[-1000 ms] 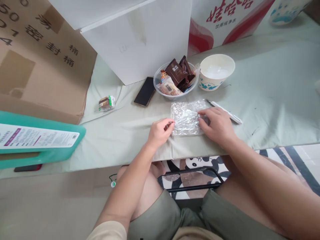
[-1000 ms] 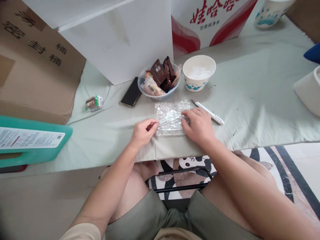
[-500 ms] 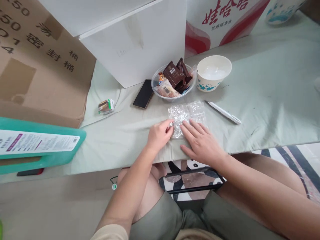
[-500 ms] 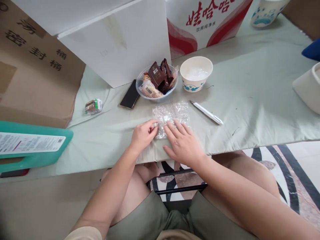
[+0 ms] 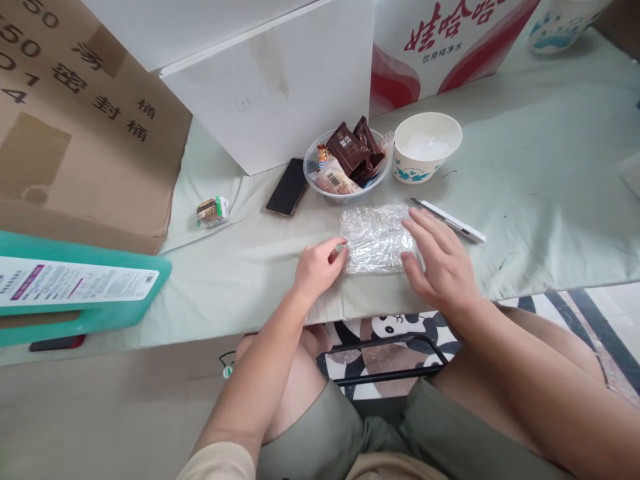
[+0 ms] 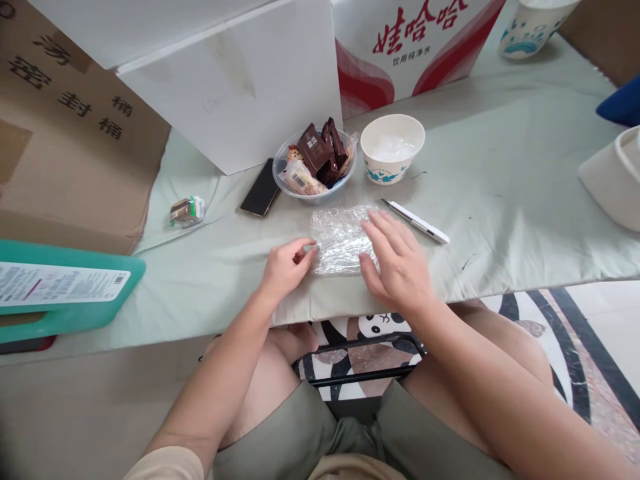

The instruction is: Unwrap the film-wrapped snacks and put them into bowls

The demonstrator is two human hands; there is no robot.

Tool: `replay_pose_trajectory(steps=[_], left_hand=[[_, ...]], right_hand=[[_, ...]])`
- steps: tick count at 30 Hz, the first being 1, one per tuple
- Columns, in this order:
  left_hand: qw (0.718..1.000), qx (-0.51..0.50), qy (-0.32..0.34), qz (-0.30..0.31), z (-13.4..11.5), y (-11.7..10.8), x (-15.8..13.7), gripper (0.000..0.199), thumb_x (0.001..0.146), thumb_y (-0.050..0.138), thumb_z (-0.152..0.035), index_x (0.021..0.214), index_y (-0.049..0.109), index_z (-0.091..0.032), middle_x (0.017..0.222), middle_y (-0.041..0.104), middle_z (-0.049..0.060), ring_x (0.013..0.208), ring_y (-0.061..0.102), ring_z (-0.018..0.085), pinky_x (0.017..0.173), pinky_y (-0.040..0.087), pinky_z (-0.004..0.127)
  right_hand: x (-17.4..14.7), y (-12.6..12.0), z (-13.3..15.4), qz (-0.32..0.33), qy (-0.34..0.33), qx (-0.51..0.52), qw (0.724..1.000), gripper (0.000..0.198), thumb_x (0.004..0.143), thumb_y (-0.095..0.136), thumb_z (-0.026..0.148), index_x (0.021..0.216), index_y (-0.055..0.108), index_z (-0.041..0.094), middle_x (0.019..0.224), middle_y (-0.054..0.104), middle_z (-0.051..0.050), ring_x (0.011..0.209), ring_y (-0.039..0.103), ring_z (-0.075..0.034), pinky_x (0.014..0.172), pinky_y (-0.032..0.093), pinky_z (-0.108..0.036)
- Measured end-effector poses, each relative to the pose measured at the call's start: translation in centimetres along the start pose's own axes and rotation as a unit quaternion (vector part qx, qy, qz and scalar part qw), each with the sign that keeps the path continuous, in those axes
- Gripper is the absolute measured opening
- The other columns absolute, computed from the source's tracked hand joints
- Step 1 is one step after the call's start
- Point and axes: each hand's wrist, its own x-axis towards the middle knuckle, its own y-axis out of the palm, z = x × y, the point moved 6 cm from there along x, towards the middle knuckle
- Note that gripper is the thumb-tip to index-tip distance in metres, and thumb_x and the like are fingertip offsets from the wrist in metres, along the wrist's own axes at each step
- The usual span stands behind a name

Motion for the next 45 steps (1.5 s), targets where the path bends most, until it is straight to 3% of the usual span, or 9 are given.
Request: replay_pose_trajectory(steps=[5, 9, 12, 19, 30, 34, 38, 41, 45], left_hand=[[0.993, 0.017, 0.108, -0.052, -2.5, -0.8, 0.1, 0.023, 0.092, 0.054, -0.028, 0.084, 0.073, -0.018, 0.057, 0.057, -0.002, 0.054, 0.051, 0.012, 0.060, 0.044, 0.027], [0.975, 0.084, 0.205, -0.012, -4.0, 0.5, 1.2, 0.026, 0.093, 0.050, -0.019, 0.100, 0.075, -0.018, 0.103, 0.076, 0.009, 0.101, 0.067, 0.022, 0.092, 0.052, 0.037], [0.972, 0.133, 0.191, 0.045, -3.5, 1.9, 2.1, 0.038, 0.093, 0.048, -0.015, 0.123, 0.070, -0.018, 0.134, 0.069, 0.009, 0.133, 0.055, 0.026, 0.110, 0.045, 0.043], [0.956, 0.233, 0.101, 0.146, -2.7, 2.9, 1.7, 0.056, 0.101, 0.043, -0.038, 0.154, 0.045, -0.019, 0.163, 0.042, 0.006, 0.153, 0.034, 0.028, 0.126, 0.026, 0.052], [0.952, 0.215, 0.022, 0.218, -0.4, 0.6, 1.2, 0.064, 0.095, 0.057, -0.048, 0.155, 0.042, -0.031, 0.168, 0.032, 0.003, 0.158, 0.020, 0.034, 0.126, 0.018, 0.063], [0.981, 0.147, 0.019, 0.123, 1.1, -2.1, 0.9, 0.059, 0.083, 0.073, -0.034, 0.140, 0.060, -0.026, 0.160, 0.046, 0.009, 0.153, 0.032, 0.036, 0.124, 0.024, 0.064], [0.993, 0.058, 0.101, 0.018, -0.7, -3.1, -0.2, 0.040, 0.086, 0.067, -0.025, 0.125, 0.067, -0.018, 0.144, 0.062, 0.012, 0.144, 0.048, 0.028, 0.120, 0.039, 0.050], [0.979, 0.062, 0.165, 0.102, -2.9, -0.7, -1.3, 0.040, 0.086, 0.069, -0.030, 0.124, 0.067, -0.018, 0.141, 0.065, 0.011, 0.142, 0.050, 0.028, 0.119, 0.041, 0.049], [0.966, 0.117, 0.141, 0.183, -3.5, 1.3, -1.9, 0.043, 0.083, 0.073, -0.031, 0.125, 0.066, -0.023, 0.149, 0.059, 0.008, 0.144, 0.048, 0.030, 0.121, 0.037, 0.054]], right_hand=[[1.7, 1.9, 1.7, 0.034, -0.074, 0.051, 0.995, 0.044, 0.098, 0.044, 0.022, 0.137, 0.062, 0.016, 0.147, 0.060, -0.013, 0.142, 0.051, -0.030, 0.118, 0.042, -0.052], [2.4, 4.5, 1.3, 0.124, -0.064, 0.019, 0.990, 0.051, 0.093, 0.042, 0.015, 0.140, 0.059, 0.007, 0.151, 0.055, -0.016, 0.144, 0.048, -0.034, 0.118, 0.042, -0.053], [2.5, 5.3, 1.0, 0.165, -0.053, -0.013, 0.985, 0.060, 0.090, 0.043, 0.015, 0.148, 0.050, 0.002, 0.155, 0.050, -0.017, 0.146, 0.044, -0.035, 0.119, 0.040, -0.052], [2.2, 4.9, 1.0, 0.169, -0.014, -0.096, 0.981, 0.060, 0.100, 0.041, 0.034, 0.153, 0.046, 0.007, 0.161, 0.041, -0.017, 0.150, 0.038, -0.034, 0.123, 0.032, -0.051], [1.3, 4.1, -1.4, 0.190, -0.013, -0.103, 0.976, 0.061, 0.099, 0.043, 0.044, 0.153, 0.045, 0.014, 0.162, 0.041, -0.015, 0.151, 0.036, -0.038, 0.121, 0.032, -0.059], [1.6, 2.0, -2.2, 0.120, -0.025, -0.046, 0.991, 0.050, 0.095, 0.048, 0.032, 0.142, 0.056, 0.014, 0.153, 0.053, -0.017, 0.144, 0.046, -0.039, 0.116, 0.038, -0.062], [1.6, 1.4, -0.5, 0.105, -0.098, 0.060, 0.988, 0.047, 0.093, 0.058, 0.039, 0.133, 0.062, 0.016, 0.142, 0.062, -0.017, 0.138, 0.054, -0.035, 0.114, 0.043, -0.057], [0.9, 2.6, 0.8, 0.180, -0.151, 0.084, 0.968, 0.038, 0.091, 0.059, 0.032, 0.127, 0.066, 0.020, 0.142, 0.064, -0.013, 0.139, 0.052, -0.034, 0.114, 0.042, -0.059], [0.5, 3.1, 1.0, 0.190, -0.167, 0.081, 0.964, 0.026, 0.089, 0.050, 0.016, 0.105, 0.071, 0.019, 0.133, 0.070, -0.011, 0.134, 0.057, -0.032, 0.110, 0.047, -0.056]])
